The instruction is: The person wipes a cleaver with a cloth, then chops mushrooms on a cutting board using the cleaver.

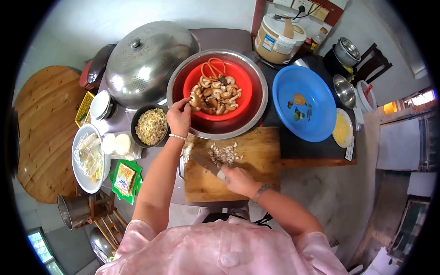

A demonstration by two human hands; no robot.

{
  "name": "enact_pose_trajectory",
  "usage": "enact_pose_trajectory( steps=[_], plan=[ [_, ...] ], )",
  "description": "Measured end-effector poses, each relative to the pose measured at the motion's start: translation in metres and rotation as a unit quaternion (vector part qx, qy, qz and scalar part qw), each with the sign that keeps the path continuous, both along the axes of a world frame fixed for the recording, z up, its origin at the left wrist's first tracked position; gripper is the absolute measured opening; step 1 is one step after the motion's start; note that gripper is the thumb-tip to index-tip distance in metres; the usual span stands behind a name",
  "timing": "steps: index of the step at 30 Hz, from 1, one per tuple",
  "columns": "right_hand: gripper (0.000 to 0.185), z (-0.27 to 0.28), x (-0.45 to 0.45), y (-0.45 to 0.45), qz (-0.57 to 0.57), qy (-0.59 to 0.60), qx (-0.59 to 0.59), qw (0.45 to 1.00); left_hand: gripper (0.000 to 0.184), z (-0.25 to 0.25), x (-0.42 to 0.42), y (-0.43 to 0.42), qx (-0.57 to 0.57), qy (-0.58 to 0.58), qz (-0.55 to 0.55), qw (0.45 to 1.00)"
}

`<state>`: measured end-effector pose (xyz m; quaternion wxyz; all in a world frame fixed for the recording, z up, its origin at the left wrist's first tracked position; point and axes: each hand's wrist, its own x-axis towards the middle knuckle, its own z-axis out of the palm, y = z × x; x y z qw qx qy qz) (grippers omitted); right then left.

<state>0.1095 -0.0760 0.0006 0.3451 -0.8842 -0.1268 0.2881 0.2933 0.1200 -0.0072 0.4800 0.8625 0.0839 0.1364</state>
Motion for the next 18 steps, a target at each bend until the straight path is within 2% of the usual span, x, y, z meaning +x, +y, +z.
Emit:
enact_pose_trajectory(
  steps=[1, 4, 6, 8, 10, 11, 14, 16, 18],
  plan=[
    [0.022, 0.003, -0.001, 0.007, 0.010, 0.015, 0.025, 1.000, 0.018, 0.004, -0.005, 0.004, -0.023, -0.026, -0.004, 0.999],
    [0.022, -0.013, 0.001, 0.021, 0.098, 0.059, -0.018, 0.993, 0.017, 0.019, -0.036, 0.023, -0.077, -0.092, -0.021, 0.993],
    [0.023, -0.024, -0.001, 0.017, 0.072, 0.034, -0.022, 0.997, 0.015, 0.039, -0.072, 0.035, -0.014, -0.072, -0.026, 0.997],
    [0.024, -0.030, -0.005, 0.002, 0.025, 0.021, -0.001, 0.999, 0.010, 0.032, -0.103, 0.049, 0.095, -0.095, -0.055, 0.989],
    [0.029, -0.020, -0.004, -0.010, -0.015, 0.036, -0.027, 0.999, 0.010, 0.024, -0.132, 0.057, 0.279, -0.113, -0.116, 0.946],
    [0.031, -0.012, -0.003, -0.013, -0.033, 0.037, -0.036, 0.998, 0.017, 0.019, -0.142, 0.061, 0.327, -0.096, -0.180, 0.923],
    [0.034, -0.005, -0.001, -0.009, -0.054, 0.037, -0.059, 0.996, 0.026, -0.021, -0.168, 0.049, 0.380, 0.001, -0.261, 0.887],
    [0.033, -0.001, 0.003, -0.003, -0.061, 0.049, -0.056, 0.995, 0.033, -0.059, -0.181, 0.039, 0.293, 0.019, -0.235, 0.927],
    [0.033, -0.005, 0.004, 0.001, -0.075, 0.048, -0.044, 0.995, 0.039, -0.068, -0.189, 0.033, 0.180, 0.047, -0.205, 0.961]
  ],
)
